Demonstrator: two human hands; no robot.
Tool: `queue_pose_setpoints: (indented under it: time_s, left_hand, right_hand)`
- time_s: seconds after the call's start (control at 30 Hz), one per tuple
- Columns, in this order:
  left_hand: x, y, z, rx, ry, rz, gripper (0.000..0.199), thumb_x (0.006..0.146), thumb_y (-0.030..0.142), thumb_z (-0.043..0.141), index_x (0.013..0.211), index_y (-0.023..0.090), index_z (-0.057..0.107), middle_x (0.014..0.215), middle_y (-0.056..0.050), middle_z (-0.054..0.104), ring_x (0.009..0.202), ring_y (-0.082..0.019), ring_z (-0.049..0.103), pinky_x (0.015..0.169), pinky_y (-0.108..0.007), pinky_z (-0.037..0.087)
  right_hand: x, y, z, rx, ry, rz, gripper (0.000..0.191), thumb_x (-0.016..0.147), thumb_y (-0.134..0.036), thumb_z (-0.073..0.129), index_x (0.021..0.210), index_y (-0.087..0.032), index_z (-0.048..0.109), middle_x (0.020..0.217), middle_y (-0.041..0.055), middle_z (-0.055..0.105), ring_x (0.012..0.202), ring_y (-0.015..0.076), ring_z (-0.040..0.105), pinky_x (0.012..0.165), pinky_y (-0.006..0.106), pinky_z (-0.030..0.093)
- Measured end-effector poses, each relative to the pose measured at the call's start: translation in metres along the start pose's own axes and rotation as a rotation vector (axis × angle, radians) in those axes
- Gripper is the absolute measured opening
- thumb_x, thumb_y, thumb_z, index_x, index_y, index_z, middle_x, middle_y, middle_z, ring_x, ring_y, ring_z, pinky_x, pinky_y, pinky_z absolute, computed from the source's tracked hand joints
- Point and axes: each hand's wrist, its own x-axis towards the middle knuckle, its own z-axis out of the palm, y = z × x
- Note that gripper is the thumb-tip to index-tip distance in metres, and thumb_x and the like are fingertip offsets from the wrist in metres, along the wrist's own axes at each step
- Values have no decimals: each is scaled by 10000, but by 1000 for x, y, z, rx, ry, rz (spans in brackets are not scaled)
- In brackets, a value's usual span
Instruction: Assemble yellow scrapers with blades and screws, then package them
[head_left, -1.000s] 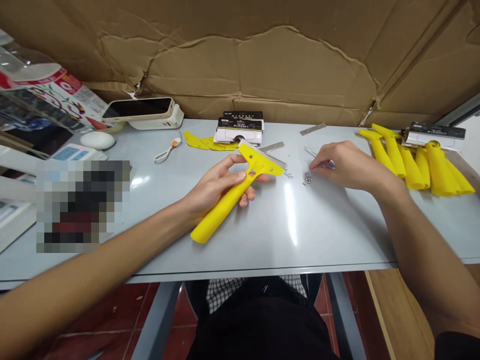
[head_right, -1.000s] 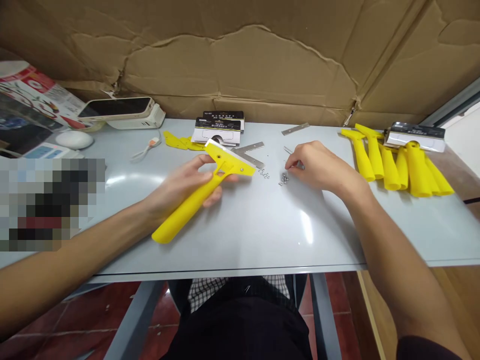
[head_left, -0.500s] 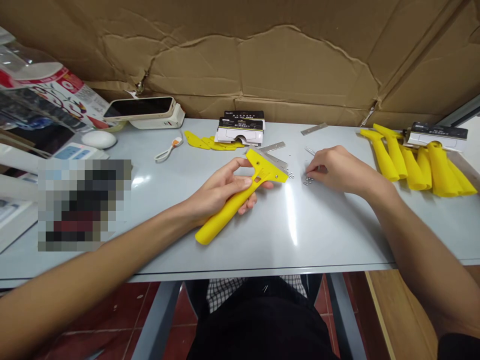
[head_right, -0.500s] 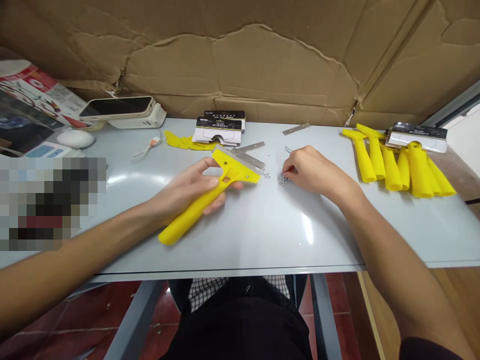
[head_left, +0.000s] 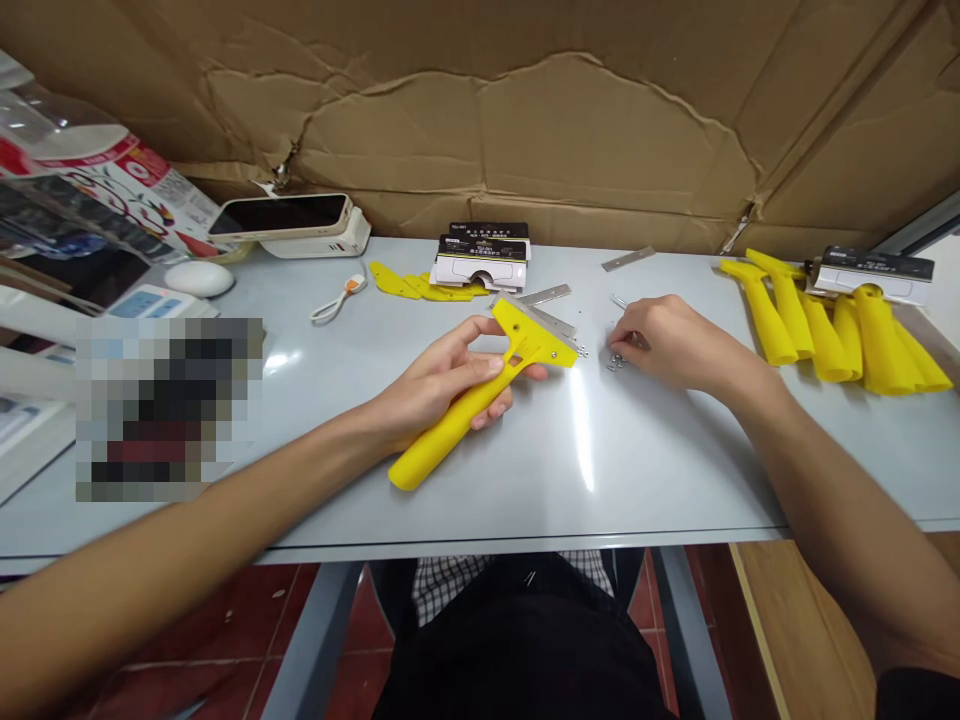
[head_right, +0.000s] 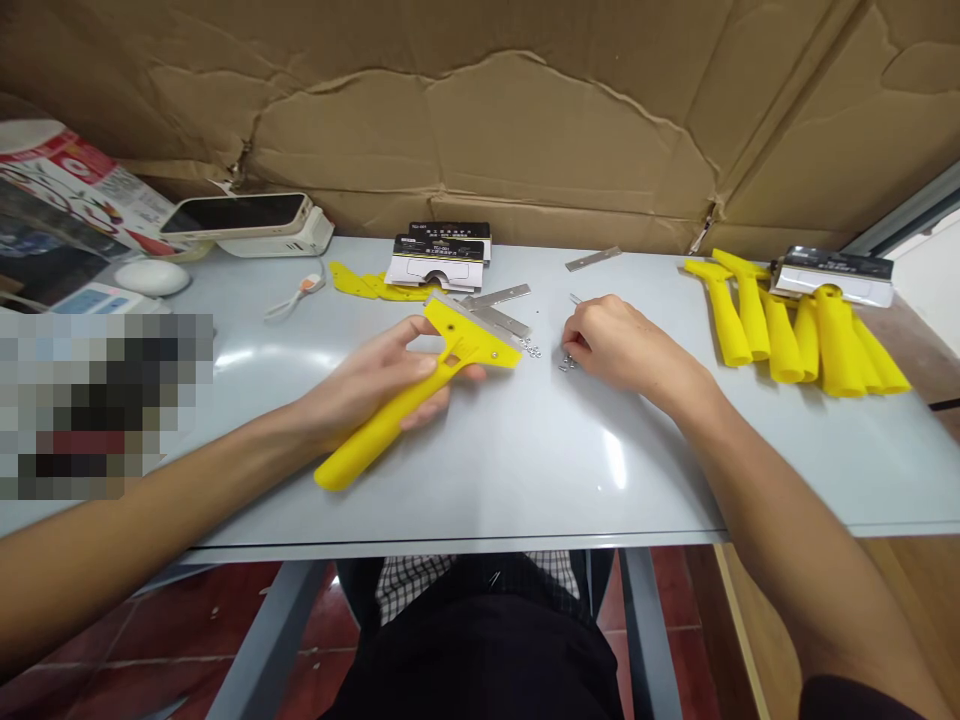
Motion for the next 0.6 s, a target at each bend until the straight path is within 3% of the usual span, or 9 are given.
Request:
queue_pose_setpoints:
  time_s: [0.2, 0.3, 0.47, 0.6]
  left_hand:
    - [-4, 0, 6, -25, -18, -13, 367, 1005, 335, 699, 1233, 261, 422, 1221, -148, 811, 556, -101, 633, 475, -237, 457]
    - [-6, -3, 12, -51, -20, -11, 364, 1011, 325, 695, 1235, 252, 418, 1209, -154, 812, 566, -98, 639, 479, -229, 466]
    - [-7, -10, 18, -64, -62, 11, 317, 1045, 332, 665, 1225, 246, 418, 1205, -144, 806, 570, -83, 630, 490, -212, 470]
    - [-7, -14, 19, -63, -66, 37, 308, 1054, 333, 653, 1233, 250, 417, 1163, -118, 806, 572, -83, 630, 493, -208, 478]
  right_hand:
    - [1, 2, 0, -15, 20, -21, 194, 908, -167, 604, 841, -196, 784, 892, 90, 752, 796, 243, 646, 757, 401, 461]
    - [1, -5, -6, 27, 89, -43, 166, 920, -175, 613, 839, -192, 757, 875, 77, 738, 780, 220, 630, 755, 390, 468]
    - [1, -32, -7, 353, 326, -152, 97, 951, -268, 695, 880, -227, 746, 858, 35, 746, 792, 205, 639, 725, 372, 483]
    - [0, -56, 9, 577, 392, -214, 83, 978, -288, 715, 922, -237, 751, 955, 44, 744, 900, 208, 664, 756, 372, 516]
